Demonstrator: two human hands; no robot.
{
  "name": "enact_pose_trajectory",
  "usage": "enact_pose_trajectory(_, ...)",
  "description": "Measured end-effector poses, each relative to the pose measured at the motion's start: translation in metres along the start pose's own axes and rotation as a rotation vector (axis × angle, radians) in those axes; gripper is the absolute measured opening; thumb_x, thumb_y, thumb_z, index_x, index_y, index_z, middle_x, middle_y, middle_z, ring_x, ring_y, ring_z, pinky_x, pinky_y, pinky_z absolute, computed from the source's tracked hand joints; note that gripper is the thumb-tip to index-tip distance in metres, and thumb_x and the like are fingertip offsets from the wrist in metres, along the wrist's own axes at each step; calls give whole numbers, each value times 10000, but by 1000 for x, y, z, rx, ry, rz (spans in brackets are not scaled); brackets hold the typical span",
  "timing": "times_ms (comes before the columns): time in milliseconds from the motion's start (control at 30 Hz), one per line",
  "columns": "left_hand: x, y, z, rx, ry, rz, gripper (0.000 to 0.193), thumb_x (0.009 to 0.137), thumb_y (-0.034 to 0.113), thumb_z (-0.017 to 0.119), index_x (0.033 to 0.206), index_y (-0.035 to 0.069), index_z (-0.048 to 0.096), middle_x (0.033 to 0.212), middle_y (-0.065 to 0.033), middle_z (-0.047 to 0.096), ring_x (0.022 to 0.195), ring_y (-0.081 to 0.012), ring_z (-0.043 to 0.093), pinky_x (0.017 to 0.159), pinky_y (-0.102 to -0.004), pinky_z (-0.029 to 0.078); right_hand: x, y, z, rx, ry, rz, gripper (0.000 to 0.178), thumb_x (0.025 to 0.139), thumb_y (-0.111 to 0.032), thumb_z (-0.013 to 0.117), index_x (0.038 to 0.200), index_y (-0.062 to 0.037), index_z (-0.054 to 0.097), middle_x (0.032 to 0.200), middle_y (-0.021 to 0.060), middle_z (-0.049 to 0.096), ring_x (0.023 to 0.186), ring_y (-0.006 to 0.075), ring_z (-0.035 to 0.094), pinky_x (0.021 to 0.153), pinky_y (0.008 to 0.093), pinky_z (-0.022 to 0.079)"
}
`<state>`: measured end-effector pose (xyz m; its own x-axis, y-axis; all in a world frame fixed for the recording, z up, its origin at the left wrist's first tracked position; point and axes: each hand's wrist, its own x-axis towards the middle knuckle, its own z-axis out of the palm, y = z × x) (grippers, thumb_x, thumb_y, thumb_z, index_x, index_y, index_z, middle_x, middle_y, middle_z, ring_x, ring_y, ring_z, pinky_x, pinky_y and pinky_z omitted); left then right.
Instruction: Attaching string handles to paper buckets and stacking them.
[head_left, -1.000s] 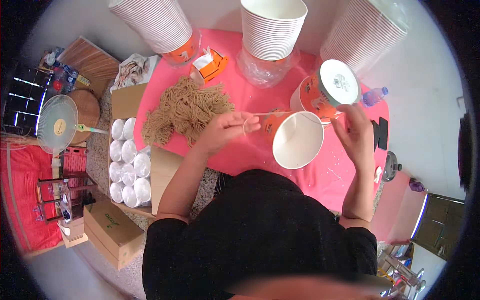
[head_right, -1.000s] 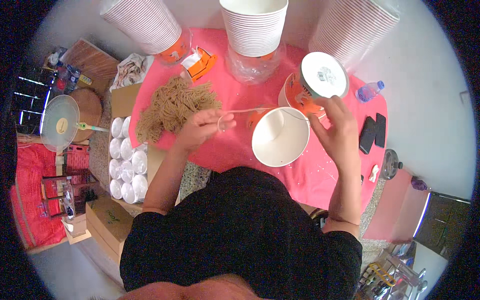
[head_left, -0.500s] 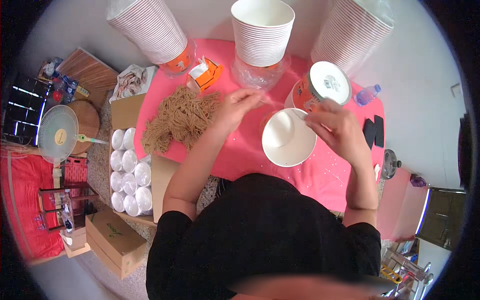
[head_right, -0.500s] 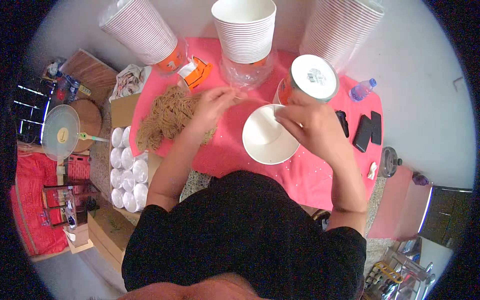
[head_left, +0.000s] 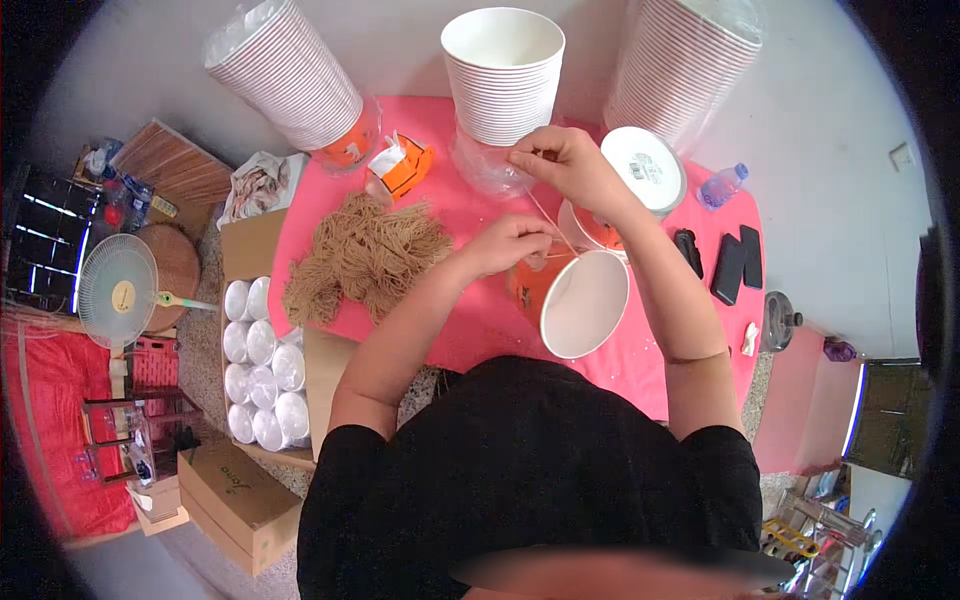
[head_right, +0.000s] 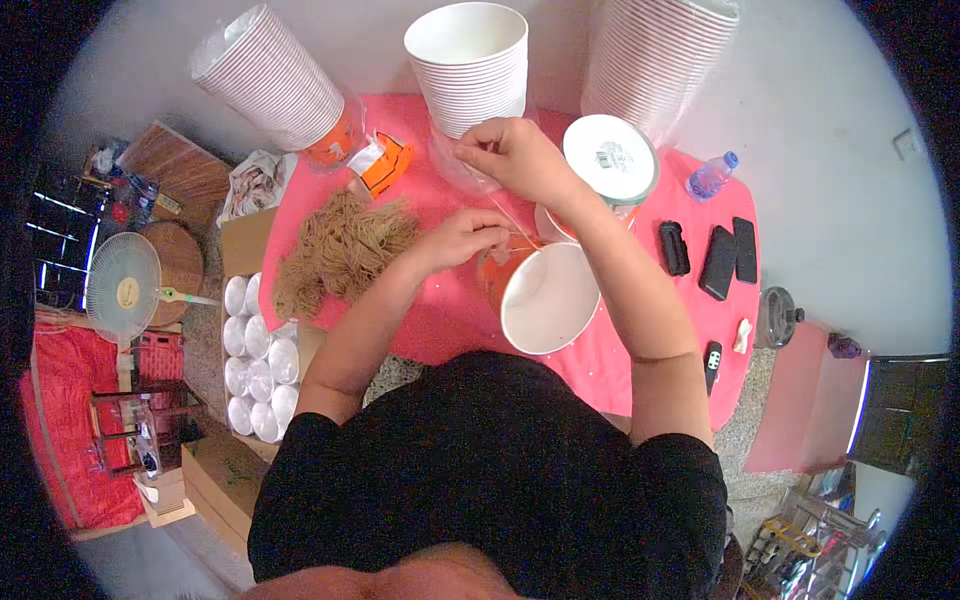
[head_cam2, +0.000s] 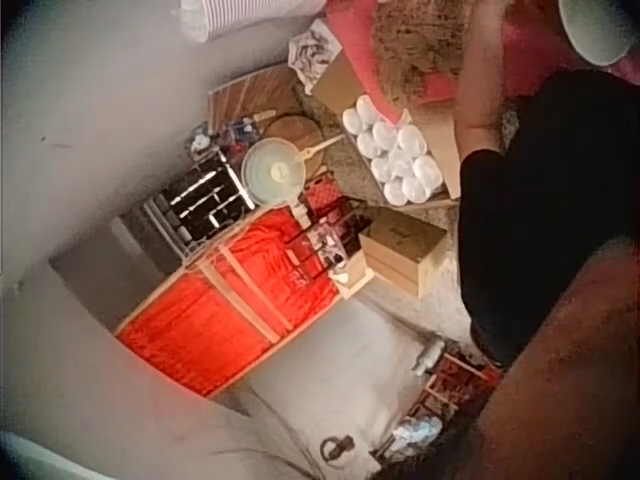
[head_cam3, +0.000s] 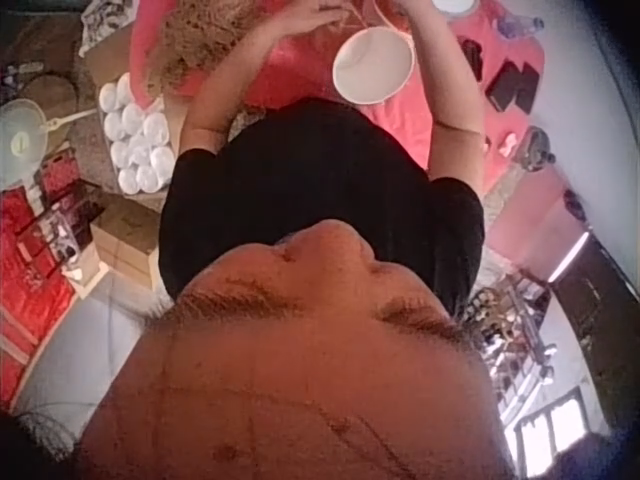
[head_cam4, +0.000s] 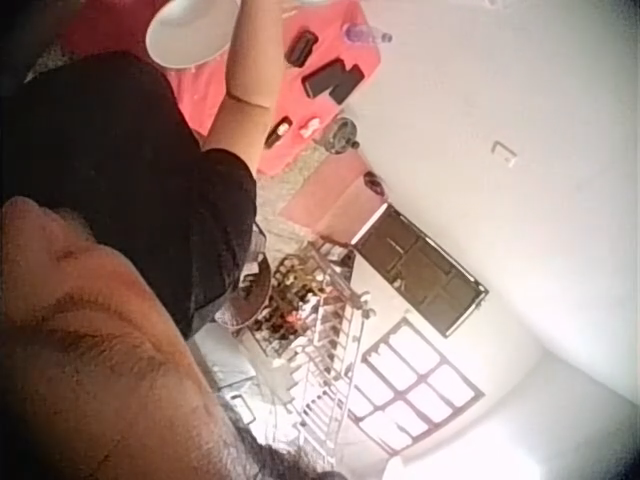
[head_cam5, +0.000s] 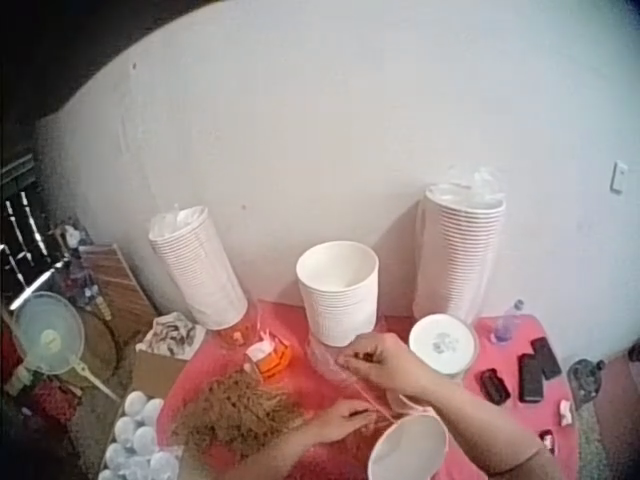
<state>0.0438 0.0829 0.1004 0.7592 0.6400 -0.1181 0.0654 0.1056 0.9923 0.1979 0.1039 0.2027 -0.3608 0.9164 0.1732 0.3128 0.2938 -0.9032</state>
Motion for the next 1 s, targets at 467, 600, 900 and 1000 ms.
enact_pose_trajectory(467,4,-5,21,57,118,108,231,918,202,504,996,7,599,810,-4,590,764,-70,527,708,-228,438,11,8,21,-159,116,-133,138,841,-102,607,858,31,641,616,0,550,600,50,461,554,220,408)
enact_pose_trajectory(600,-27,4,7,-263,241,141,268,937,210,451,961,-11,600,723,13,514,693,-73,488,692,-211,422,-11,2,14,-305,313,-282,356,756,-105,653,1096,-59,557,1059,141,523,834,267,591,693,342,484)
enact_pose_trajectory(900,-72,-12,-12,-720,381,46,251,926,189,456,924,-27,583,667,24,429,597,-68,370,598,-242,355,-60,34,45,-397,184,-322,222,725,-38,665,928,-3,583,901,141,564,803,288,571,693,351,470)
enact_pose_trajectory(1000,-72,-26,-19,-678,306,62,204,914,164,463,866,0,574,654,14,437,594,-76,393,602,-246,366,-62,24,65,-527,87,-542,301,672,-99,701,954,-40,614,873,97,588,793,268,572,689,369,450)
